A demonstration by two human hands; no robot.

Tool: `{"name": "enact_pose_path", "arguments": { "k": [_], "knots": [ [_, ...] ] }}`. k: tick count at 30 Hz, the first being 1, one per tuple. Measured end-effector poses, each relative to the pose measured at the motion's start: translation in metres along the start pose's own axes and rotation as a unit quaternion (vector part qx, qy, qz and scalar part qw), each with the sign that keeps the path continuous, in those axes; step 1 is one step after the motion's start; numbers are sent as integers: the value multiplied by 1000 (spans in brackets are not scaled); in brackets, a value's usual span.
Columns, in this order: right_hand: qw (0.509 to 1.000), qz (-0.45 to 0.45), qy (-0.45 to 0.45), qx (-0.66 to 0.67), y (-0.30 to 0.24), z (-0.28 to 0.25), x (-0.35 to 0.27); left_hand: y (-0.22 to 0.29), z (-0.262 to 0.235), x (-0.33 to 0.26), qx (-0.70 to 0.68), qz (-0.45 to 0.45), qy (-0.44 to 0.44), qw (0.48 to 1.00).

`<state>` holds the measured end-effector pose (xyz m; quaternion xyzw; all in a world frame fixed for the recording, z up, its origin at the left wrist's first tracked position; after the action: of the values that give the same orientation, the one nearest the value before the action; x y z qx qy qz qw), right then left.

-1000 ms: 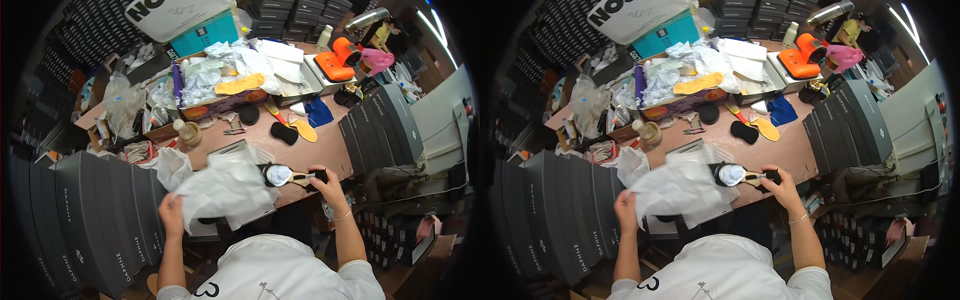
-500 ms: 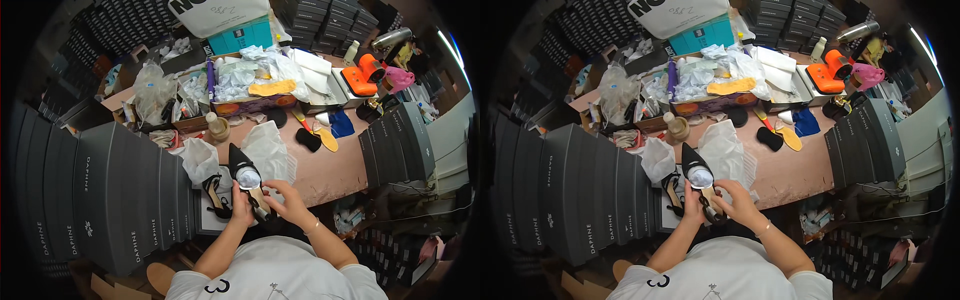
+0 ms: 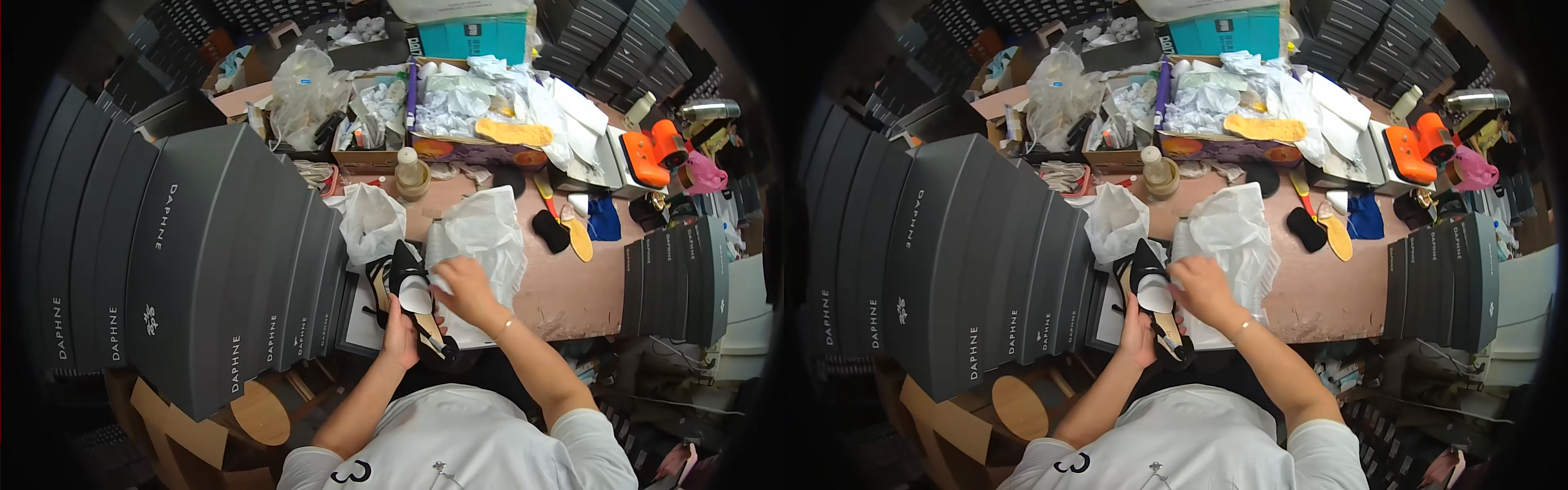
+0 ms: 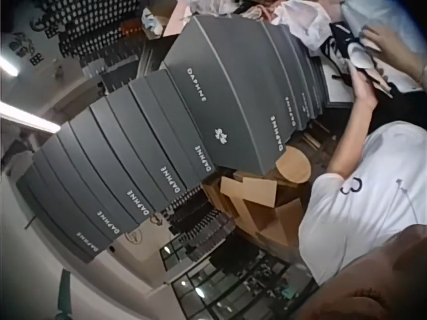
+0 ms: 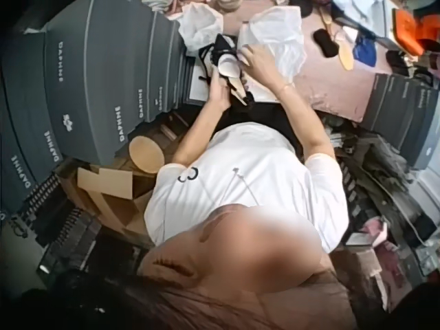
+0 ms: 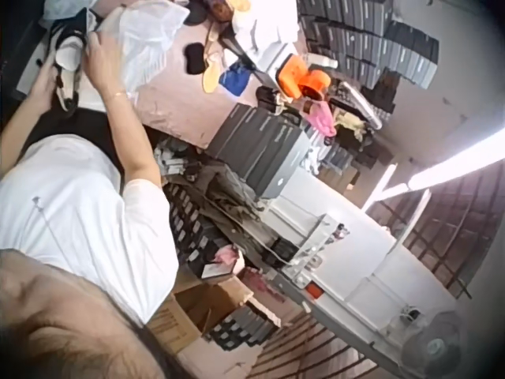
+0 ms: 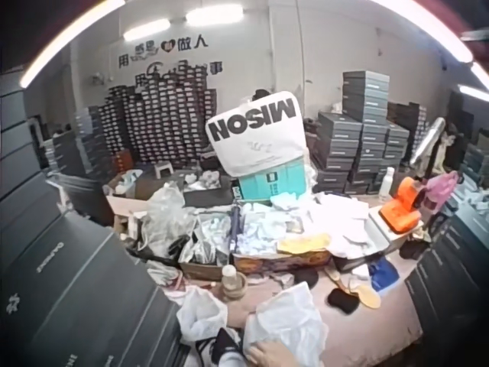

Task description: Inspecting and packaging pairs of high-heeled shoes into boxes using tissue paper and protective bags.

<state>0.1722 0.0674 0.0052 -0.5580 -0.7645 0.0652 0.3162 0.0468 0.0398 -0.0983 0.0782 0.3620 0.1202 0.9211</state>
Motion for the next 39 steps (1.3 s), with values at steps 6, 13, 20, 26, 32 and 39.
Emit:
{"name": "enact_pose_path", "arguments": {
  "k": [6, 13, 20, 26, 32, 39],
  "knots": [
    [986, -161, 11, -39, -26, 7, -5, -25, 10, 0, -89, -40, -28, 995],
    [994, 56, 14, -98, 49, -14, -40, -3, 4, 4, -26, -18, 1, 999],
    [991, 15, -36, 125, -19, 19, -34, -11, 20, -12, -9, 6, -19, 1000],
    [985, 11, 21, -168, 38, 4, -59, -5, -20, -20, -51, -28, 11, 998],
    [952, 95, -225, -184, 81, 75, -77, 0, 0, -32, -23, 8, 9, 1000],
    [987, 35, -101, 122, -55, 82, -26, -27, 5, -36, 57, 113, 86, 988]
  ]
}}
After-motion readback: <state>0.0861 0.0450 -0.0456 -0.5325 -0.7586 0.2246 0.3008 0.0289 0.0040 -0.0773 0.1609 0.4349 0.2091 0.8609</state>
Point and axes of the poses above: each hand's wrist, its own x-axis towards the middle knuckle, its own z-axis out of the palm, y = z × x, the point moved 8 cm from there along x, towards the middle knuckle, and after that the axes turned 12 degrees about -z, right-handed, at the moved point
